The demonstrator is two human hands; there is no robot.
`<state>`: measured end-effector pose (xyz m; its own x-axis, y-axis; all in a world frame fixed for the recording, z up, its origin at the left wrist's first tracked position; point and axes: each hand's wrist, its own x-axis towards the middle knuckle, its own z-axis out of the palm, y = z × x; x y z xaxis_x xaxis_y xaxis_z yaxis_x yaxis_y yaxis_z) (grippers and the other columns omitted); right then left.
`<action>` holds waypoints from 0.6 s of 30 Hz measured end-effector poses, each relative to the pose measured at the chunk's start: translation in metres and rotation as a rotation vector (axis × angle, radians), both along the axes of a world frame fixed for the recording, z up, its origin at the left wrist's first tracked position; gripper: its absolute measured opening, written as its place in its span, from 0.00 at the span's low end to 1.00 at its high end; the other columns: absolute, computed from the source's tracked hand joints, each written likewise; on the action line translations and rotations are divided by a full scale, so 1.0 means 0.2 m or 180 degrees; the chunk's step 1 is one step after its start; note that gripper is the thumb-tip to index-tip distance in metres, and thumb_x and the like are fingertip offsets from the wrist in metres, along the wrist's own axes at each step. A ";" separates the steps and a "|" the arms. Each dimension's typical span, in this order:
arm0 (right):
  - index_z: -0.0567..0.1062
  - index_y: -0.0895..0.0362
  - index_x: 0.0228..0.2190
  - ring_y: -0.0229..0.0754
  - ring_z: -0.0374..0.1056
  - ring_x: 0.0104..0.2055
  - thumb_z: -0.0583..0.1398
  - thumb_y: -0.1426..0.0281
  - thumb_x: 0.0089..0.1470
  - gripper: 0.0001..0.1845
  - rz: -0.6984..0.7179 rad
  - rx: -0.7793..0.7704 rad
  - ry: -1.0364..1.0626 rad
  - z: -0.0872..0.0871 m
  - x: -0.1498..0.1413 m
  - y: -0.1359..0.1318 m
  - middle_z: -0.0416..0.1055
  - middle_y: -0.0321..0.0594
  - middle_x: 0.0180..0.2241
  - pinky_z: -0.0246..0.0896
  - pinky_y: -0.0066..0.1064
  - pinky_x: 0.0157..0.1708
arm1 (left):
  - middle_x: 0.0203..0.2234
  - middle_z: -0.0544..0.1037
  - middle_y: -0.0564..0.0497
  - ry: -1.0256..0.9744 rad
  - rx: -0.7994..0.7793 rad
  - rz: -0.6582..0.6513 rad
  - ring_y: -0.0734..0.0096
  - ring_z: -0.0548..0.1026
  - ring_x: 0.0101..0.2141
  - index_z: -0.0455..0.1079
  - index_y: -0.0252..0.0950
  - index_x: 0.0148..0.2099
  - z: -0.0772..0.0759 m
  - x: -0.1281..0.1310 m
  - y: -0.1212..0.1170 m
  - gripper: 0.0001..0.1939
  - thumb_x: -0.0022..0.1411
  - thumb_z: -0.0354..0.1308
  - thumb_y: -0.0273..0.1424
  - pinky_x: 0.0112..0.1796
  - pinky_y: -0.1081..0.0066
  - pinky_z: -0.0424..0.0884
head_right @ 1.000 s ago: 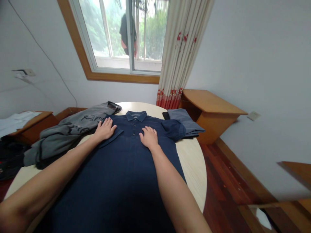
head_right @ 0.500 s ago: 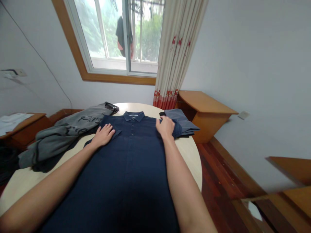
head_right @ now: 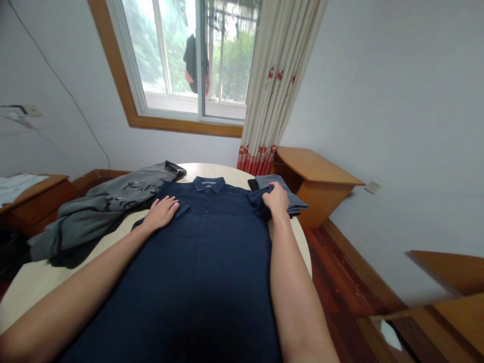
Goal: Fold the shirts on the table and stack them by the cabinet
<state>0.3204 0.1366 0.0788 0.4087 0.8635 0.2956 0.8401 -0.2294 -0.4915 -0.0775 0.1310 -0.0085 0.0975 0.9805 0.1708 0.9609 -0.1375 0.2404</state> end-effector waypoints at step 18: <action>0.63 0.62 0.64 0.52 0.52 0.69 0.51 0.57 0.66 0.32 0.1343 -0.0900 -0.0882 -0.32 -0.33 0.05 0.56 0.54 0.67 0.47 0.44 0.65 | 0.66 0.64 0.47 0.0033 0.0060 -0.0025 0.58 0.56 0.68 0.68 0.39 0.63 0.00 0.00 0.00 0.27 0.73 0.38 0.42 0.65 0.51 0.47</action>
